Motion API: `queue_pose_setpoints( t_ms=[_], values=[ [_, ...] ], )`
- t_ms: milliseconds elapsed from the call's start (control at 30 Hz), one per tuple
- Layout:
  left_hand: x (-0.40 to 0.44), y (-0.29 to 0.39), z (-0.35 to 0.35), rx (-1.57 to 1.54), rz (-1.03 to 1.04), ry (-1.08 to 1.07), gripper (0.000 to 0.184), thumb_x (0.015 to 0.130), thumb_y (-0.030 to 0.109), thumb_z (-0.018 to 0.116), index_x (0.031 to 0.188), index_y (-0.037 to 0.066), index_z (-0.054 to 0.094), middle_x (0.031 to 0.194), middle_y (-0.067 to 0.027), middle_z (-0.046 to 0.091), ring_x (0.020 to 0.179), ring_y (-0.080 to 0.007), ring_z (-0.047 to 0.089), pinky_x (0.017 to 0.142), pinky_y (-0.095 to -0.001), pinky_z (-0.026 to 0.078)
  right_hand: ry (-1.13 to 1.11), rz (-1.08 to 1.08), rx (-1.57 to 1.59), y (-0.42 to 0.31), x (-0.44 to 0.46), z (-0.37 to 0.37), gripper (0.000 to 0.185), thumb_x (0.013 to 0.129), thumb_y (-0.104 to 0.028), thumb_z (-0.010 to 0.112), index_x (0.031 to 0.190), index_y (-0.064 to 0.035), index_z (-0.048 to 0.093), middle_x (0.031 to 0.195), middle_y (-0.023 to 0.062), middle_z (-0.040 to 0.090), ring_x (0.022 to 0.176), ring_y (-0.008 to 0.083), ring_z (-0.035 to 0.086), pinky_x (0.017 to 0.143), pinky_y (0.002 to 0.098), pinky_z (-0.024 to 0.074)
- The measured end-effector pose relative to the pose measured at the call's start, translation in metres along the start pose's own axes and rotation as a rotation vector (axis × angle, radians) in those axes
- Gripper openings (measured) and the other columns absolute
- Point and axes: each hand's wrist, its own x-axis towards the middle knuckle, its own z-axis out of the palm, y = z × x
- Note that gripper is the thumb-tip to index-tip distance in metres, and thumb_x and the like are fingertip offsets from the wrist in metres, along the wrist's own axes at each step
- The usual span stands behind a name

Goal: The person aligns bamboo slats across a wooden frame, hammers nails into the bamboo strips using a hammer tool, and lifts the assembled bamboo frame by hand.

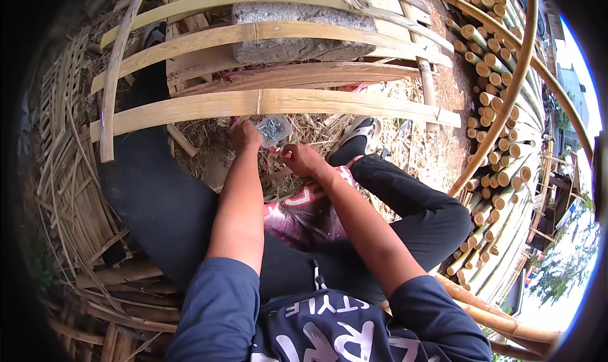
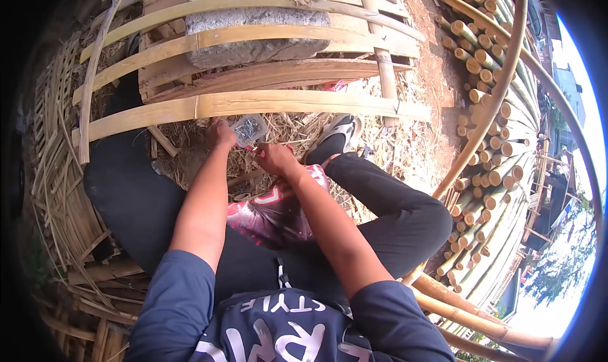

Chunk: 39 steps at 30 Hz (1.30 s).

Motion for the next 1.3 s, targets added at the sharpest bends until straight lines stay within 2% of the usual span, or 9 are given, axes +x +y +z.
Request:
queue_pose_setpoints(
  t_ms=[233,333,500,700,800,933,1100,1200,1300],
  values=[
    [-0.001,0.009,-0.005,-0.027,0.056,-0.009,0.038,0.086,0.011,0.062,0.124,0.009,0.065,0.128,-0.0196,0.065,0.119,-0.0371,0.062,0.102,-0.0449,0.050,0.060,-0.069,0.086,-0.040,-0.022,-0.045,0.027,0.089,-0.025,0.066,0.105,-0.0031,0.069,0.084,0.0212,0.073,0.084,0.0401,0.071,0.078,0.0484,0.0566],
    [-0.013,0.010,-0.009,-0.167,0.144,0.175,0.039,0.087,0.010,0.060,0.126,0.008,0.064,0.127,-0.0213,0.064,0.117,-0.0381,0.064,0.099,-0.0465,0.051,0.042,-0.054,0.121,-0.056,-0.041,-0.073,0.027,0.091,-0.025,0.067,0.105,-0.0015,0.069,0.084,0.0204,0.073,0.083,0.0389,0.072,0.077,0.0471,0.0569],
    [0.001,0.006,-0.003,-0.182,0.061,0.165,0.036,0.098,0.018,0.041,0.114,0.006,0.070,0.119,-0.0225,0.068,0.112,-0.0424,0.065,0.095,-0.0504,0.053,0.029,-0.101,0.084,-0.060,-0.069,-0.106,0.029,0.092,-0.026,0.068,0.107,-0.0023,0.068,0.089,0.0207,0.074,0.085,0.0383,0.072,0.076,0.0469,0.0568],
    [-0.036,0.015,-0.033,-0.047,0.127,0.298,0.019,0.084,0.002,0.059,0.094,0.007,0.075,0.104,-0.0218,0.073,0.102,-0.0375,0.071,0.085,-0.0478,0.057,-0.027,-0.075,-0.024,-0.067,-0.110,-0.132,0.031,0.093,-0.031,0.065,0.113,-0.0073,0.066,0.091,0.0180,0.074,0.089,0.0395,0.071,0.078,0.0492,0.0561],
    [0.024,-0.005,0.002,-0.066,0.258,0.199,0.024,0.084,0.011,0.064,0.106,0.007,0.072,0.112,-0.0201,0.071,0.105,-0.0377,0.070,0.087,-0.0498,0.057,-0.015,-0.124,-0.075,-0.061,-0.123,-0.135,0.032,0.093,-0.031,0.065,0.116,-0.0082,0.065,0.091,0.0175,0.074,0.089,0.0396,0.070,0.078,0.0498,0.0560],
    [-0.030,0.004,-0.049,-0.179,0.265,0.166,0.018,0.076,0.007,0.069,0.094,0.008,0.075,0.096,-0.0176,0.074,0.094,-0.0307,0.073,0.078,-0.0430,0.058,-0.003,-0.090,-0.105,-0.071,-0.139,-0.149,0.040,0.091,-0.032,0.067,0.123,-0.0074,0.064,0.094,0.0180,0.074,0.091,0.0388,0.071,0.079,0.0478,0.0566],
    [-0.076,0.008,-0.091,-0.323,0.381,0.122,0.018,0.068,0.002,0.071,0.084,0.010,0.076,0.080,-0.0136,0.074,0.078,-0.0267,0.075,0.069,-0.0385,0.057,0.074,-0.019,0.032,-0.055,-0.120,-0.144,0.059,0.092,-0.040,0.067,0.134,0.0008,0.055,0.098,0.0229,0.074,0.099,0.0394,0.071,0.088,0.0452,0.0544],
    [-0.115,0.004,-0.113,-0.313,0.491,0.144,0.018,0.072,-0.002,0.067,0.087,0.006,0.076,0.075,-0.0159,0.073,0.066,-0.0252,0.074,0.060,-0.0375,0.057,0.233,0.145,0.217,-0.040,-0.085,-0.118,0.067,0.094,-0.045,0.066,0.139,0.0021,0.049,0.091,0.0246,0.073,0.098,0.0356,0.072,0.084,0.0427,0.0562],
    [-0.150,0.001,-0.130,-0.456,0.510,0.031,0.019,0.075,-0.005,0.065,0.090,0.002,0.075,0.074,-0.0166,0.072,0.061,-0.0248,0.074,0.056,-0.0355,0.057,0.085,0.273,0.679,-0.062,-0.091,-0.113,0.069,0.096,-0.042,0.067,0.141,0.0051,0.044,0.101,0.0255,0.071,0.085,0.0329,0.074,0.069,0.0434,0.0613]
  ],
)
